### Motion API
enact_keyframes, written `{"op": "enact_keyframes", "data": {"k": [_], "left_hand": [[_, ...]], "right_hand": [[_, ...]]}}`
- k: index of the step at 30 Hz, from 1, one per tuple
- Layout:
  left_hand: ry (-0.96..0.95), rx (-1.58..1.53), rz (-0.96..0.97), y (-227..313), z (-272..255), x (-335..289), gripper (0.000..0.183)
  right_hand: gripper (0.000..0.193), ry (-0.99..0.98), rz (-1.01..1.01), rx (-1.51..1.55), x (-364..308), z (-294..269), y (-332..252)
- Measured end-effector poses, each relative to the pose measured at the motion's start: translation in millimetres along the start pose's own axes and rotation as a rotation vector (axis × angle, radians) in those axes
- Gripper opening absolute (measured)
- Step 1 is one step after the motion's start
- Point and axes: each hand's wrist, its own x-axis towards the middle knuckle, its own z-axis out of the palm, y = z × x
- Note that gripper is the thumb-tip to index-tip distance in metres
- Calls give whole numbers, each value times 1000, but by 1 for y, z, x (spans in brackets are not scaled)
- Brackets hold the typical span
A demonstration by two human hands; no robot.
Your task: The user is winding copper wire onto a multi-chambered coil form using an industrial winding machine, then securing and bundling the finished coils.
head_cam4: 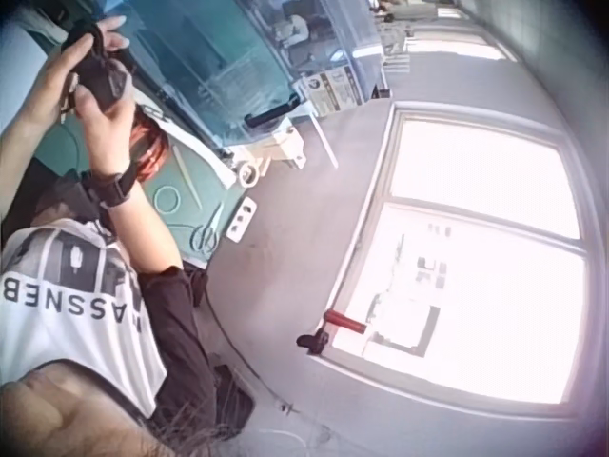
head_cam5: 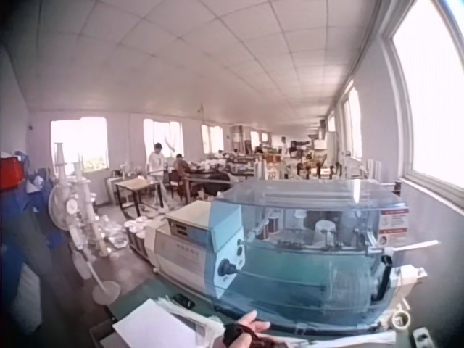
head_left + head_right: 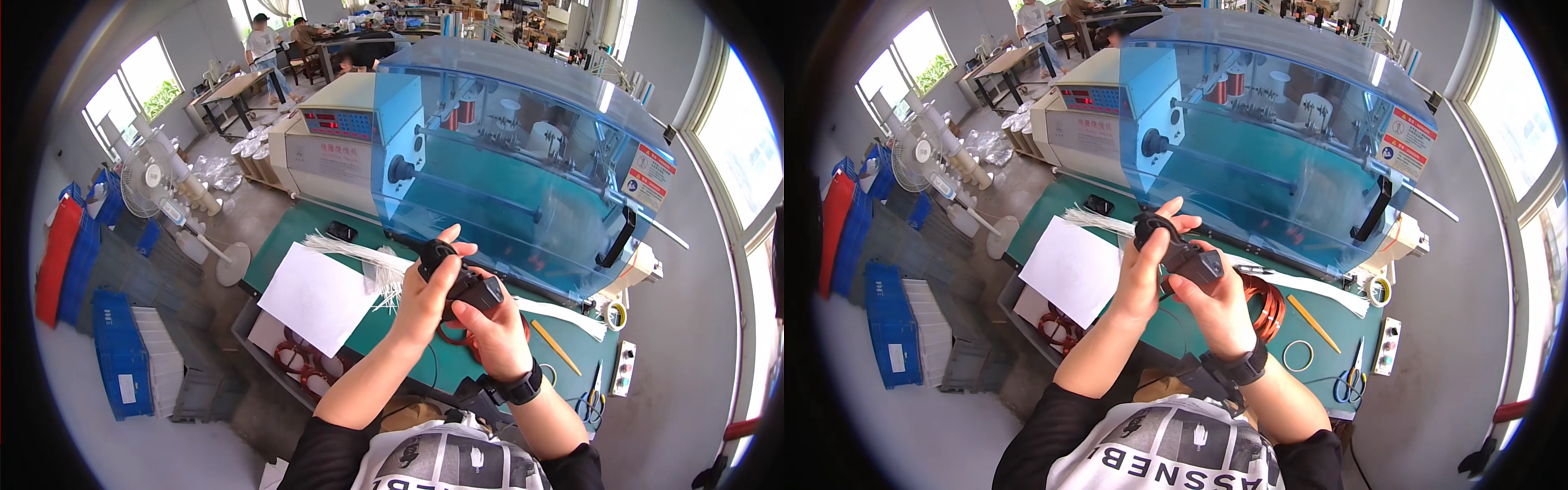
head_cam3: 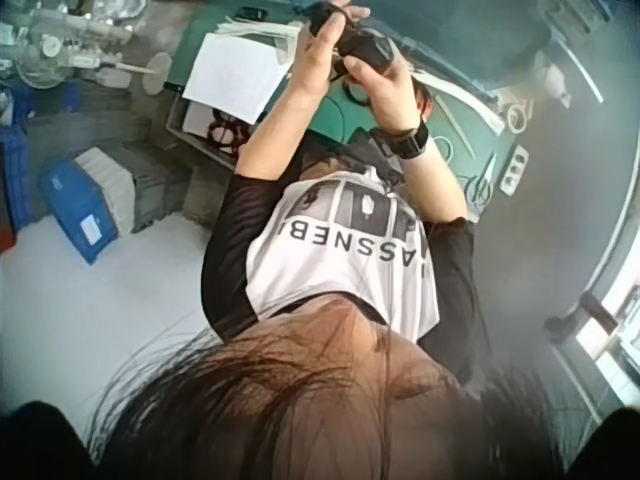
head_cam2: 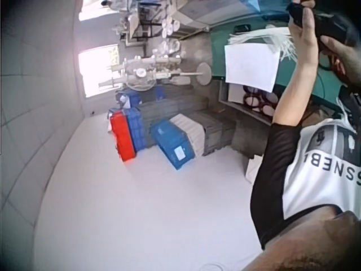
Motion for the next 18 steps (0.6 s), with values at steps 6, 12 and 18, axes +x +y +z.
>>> {"op": "enact_keyframes", "data": {"k": [6, 12, 18], "left_hand": [[-82, -84, -375, -12, -42, -27, 37], [-121, -336, -453, -22, -28, -47, 32], [-226, -490, -369, -32, -9, -45, 45]], "right_hand": [[54, 91, -77, -287, -22, -23, 19], [52, -46, -48, -289, -36, -55, 35], [43, -165, 290, 16, -38, -80, 19]]}}
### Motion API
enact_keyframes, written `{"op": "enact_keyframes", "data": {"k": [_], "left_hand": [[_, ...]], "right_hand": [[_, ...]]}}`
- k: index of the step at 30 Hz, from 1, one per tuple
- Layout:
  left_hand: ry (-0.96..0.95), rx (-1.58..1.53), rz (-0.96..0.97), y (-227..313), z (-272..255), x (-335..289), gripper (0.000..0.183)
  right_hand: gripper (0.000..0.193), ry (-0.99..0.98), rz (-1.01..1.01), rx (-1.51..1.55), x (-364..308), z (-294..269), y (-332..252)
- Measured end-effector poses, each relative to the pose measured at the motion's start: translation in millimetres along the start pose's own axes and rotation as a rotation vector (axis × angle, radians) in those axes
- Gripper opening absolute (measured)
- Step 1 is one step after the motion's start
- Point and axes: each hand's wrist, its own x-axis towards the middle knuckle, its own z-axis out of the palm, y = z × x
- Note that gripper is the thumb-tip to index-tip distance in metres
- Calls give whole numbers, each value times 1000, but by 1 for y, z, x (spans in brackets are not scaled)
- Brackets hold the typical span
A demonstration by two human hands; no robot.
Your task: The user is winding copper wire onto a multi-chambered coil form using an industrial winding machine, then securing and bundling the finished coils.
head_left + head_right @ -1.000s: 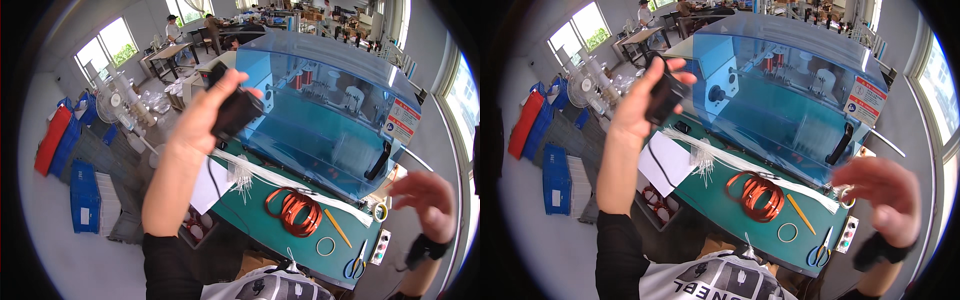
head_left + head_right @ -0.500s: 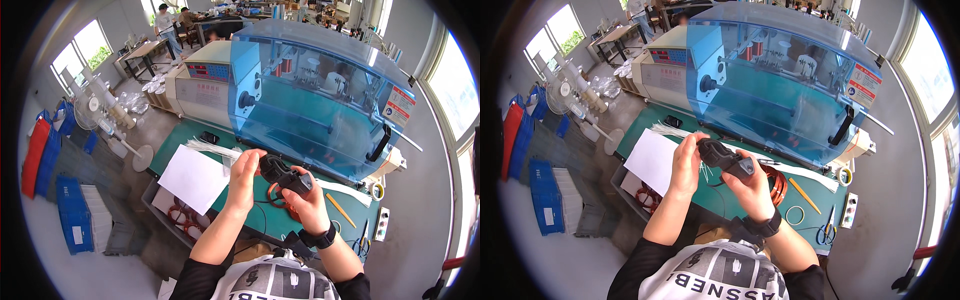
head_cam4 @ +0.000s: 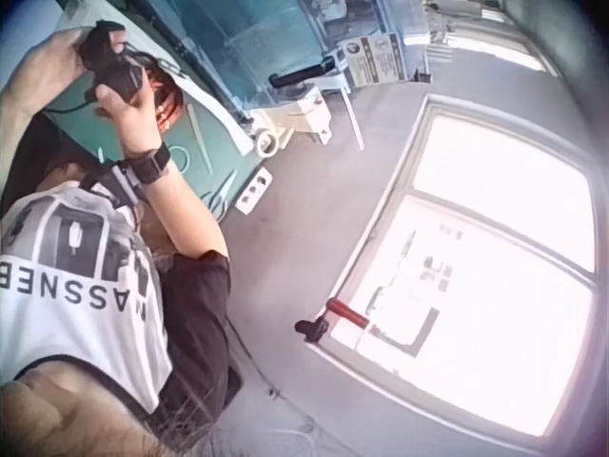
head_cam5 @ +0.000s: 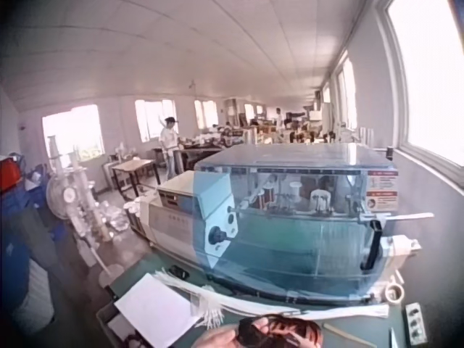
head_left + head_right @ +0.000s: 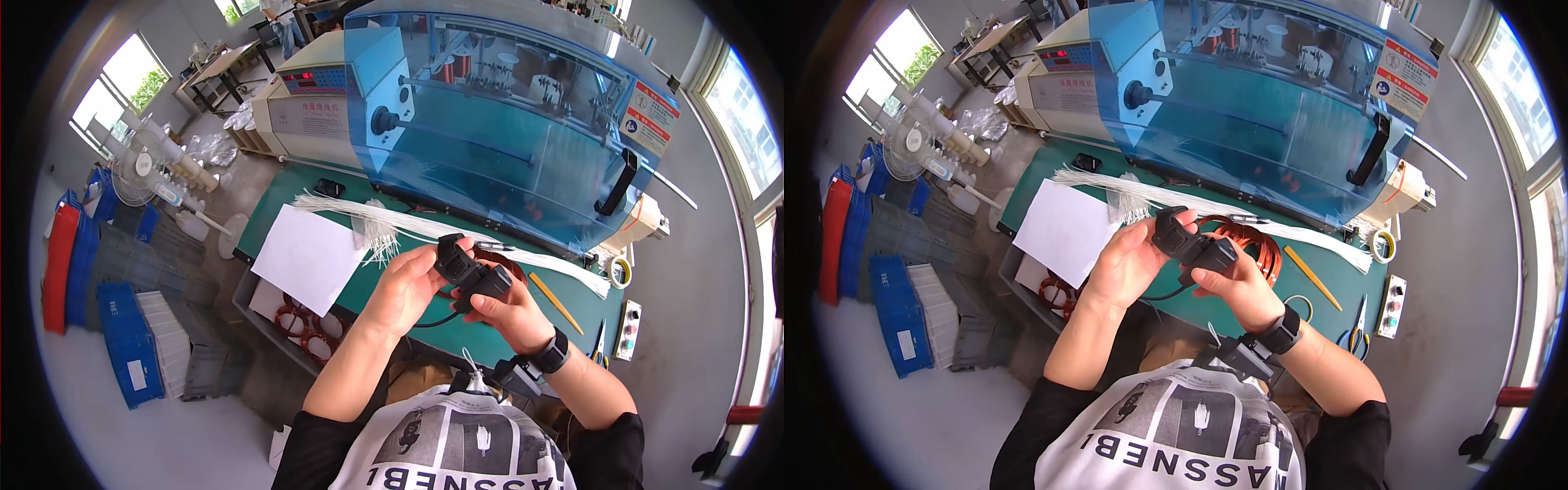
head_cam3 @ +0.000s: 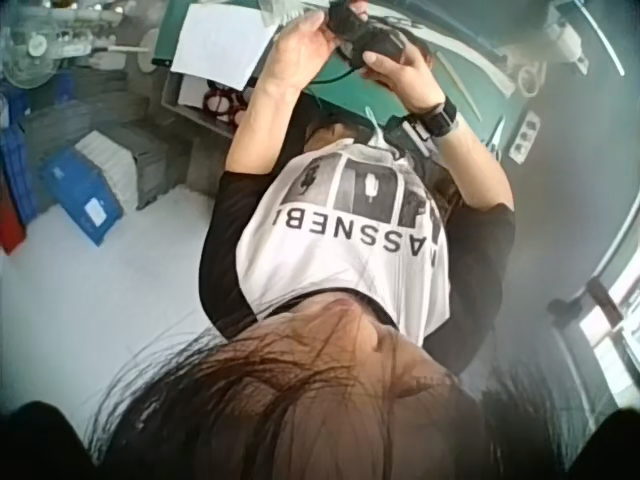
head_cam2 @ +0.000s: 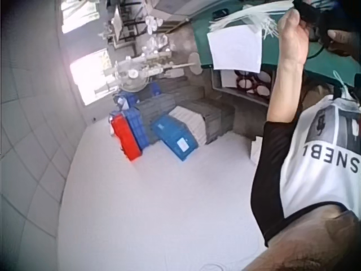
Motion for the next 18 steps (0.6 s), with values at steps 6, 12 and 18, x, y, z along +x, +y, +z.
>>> {"op": "enact_keyframes", "data": {"k": [6, 12, 18], "left_hand": [[8, 19, -124, -2, 6, 1, 61], [28, -329, -128, -9, 9, 5, 75], [-80, 276, 46, -31, -7, 6, 99]], "right_hand": [[41, -32, 56, 43, -5, -18, 3], [40, 43, 127, 132, -1, -19, 6], [36, 43, 155, 135, 11, -12, 20]]}}
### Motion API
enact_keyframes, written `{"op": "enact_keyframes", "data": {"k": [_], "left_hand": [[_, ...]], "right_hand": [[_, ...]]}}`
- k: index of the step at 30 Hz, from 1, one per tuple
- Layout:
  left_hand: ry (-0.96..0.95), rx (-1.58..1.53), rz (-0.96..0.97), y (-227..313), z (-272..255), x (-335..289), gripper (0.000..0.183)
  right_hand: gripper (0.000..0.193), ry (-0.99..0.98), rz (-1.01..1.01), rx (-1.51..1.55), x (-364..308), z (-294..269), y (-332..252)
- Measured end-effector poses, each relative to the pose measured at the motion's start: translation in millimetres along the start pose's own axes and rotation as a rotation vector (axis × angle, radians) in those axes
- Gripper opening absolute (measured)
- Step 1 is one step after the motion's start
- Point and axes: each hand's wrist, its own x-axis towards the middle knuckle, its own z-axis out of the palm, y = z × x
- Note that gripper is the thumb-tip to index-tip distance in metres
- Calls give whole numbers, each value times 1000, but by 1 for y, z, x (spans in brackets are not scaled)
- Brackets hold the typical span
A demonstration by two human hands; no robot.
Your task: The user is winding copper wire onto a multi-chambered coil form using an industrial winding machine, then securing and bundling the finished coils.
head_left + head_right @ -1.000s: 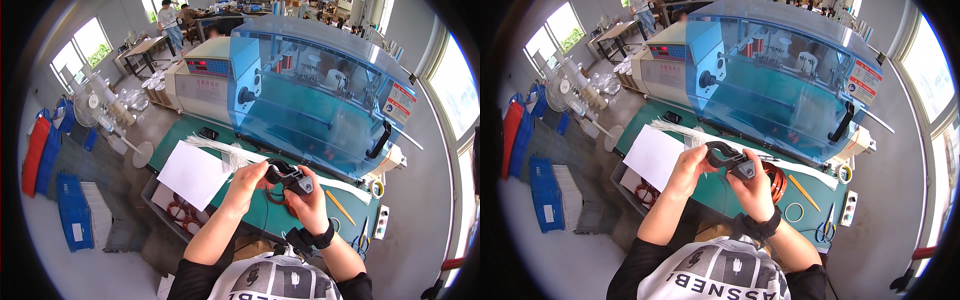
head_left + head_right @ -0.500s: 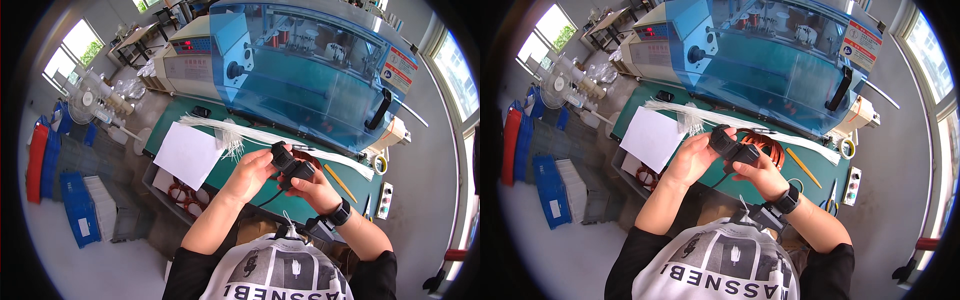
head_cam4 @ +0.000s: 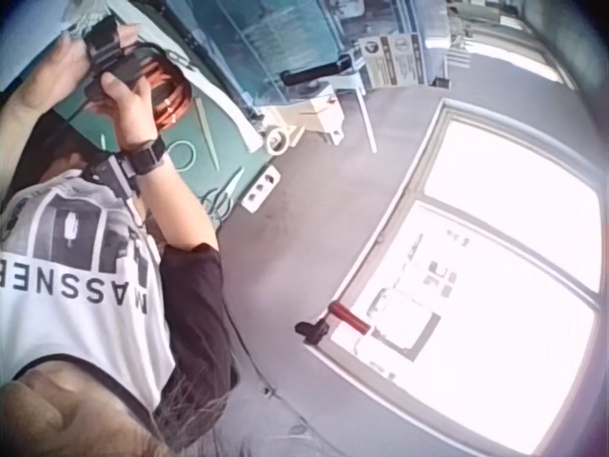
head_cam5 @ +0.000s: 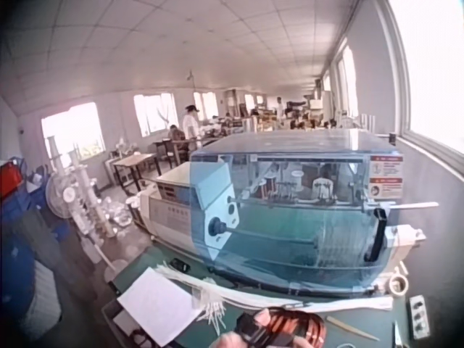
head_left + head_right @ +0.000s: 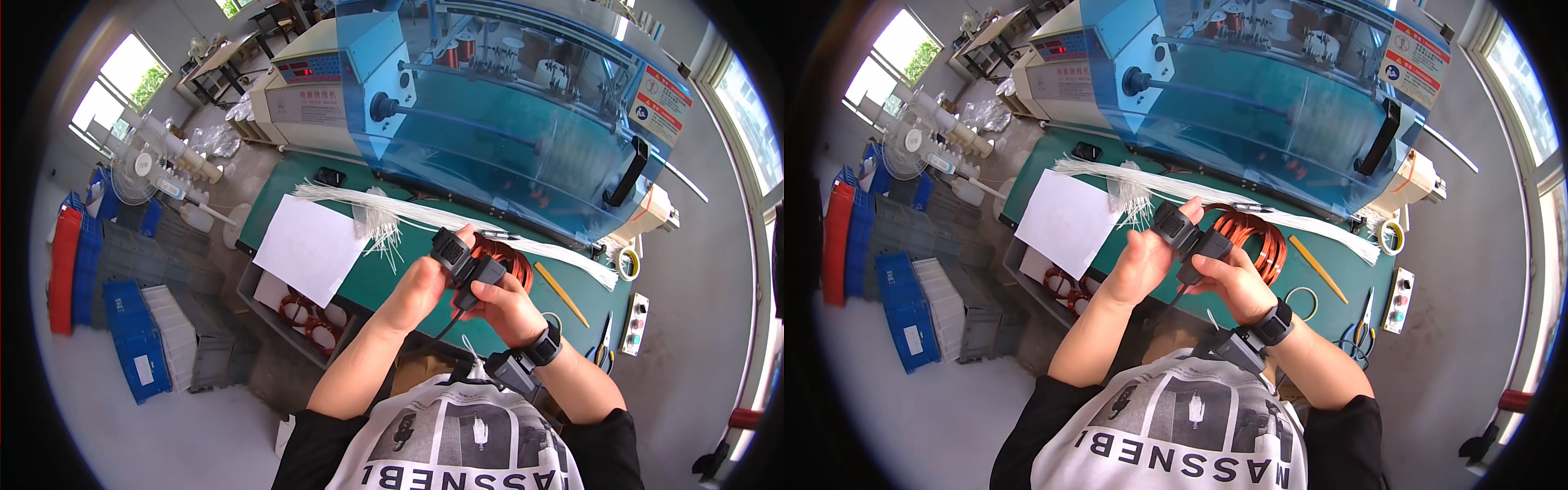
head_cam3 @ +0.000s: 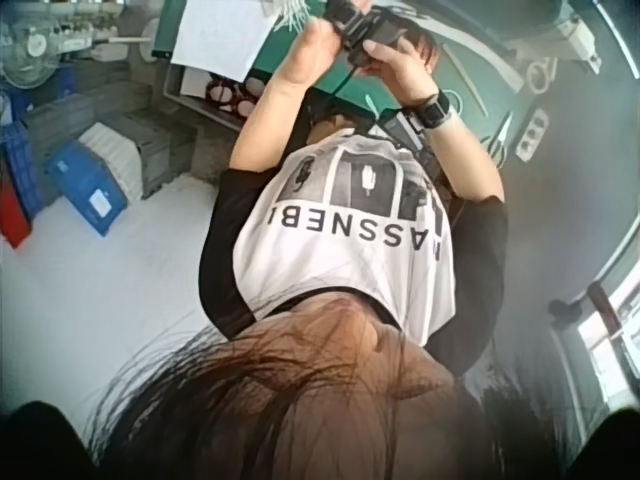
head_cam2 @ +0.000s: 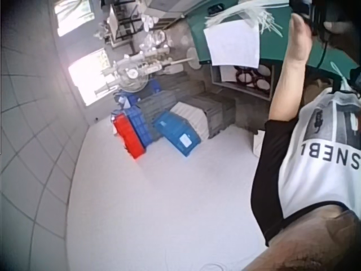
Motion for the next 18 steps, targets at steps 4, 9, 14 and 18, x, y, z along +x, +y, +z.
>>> {"op": "enact_keyframes", "data": {"k": [4, 9, 14, 18], "left_hand": [[117, -760, -3, 11, -4, 7, 95], [158, 89, 12, -11, -6, 9, 97], [173, 171, -31, -11, 1, 8, 97], [94, 541, -37, -23, 14, 5, 86]], "right_hand": [[35, -93, -18, 108, -1, 4, 21], [32, -60, 101, 272, 5, 0, 22], [61, 452, -648, -914, 7, 5, 22], [48, 399, -638, -767, 20, 14, 23]]}}
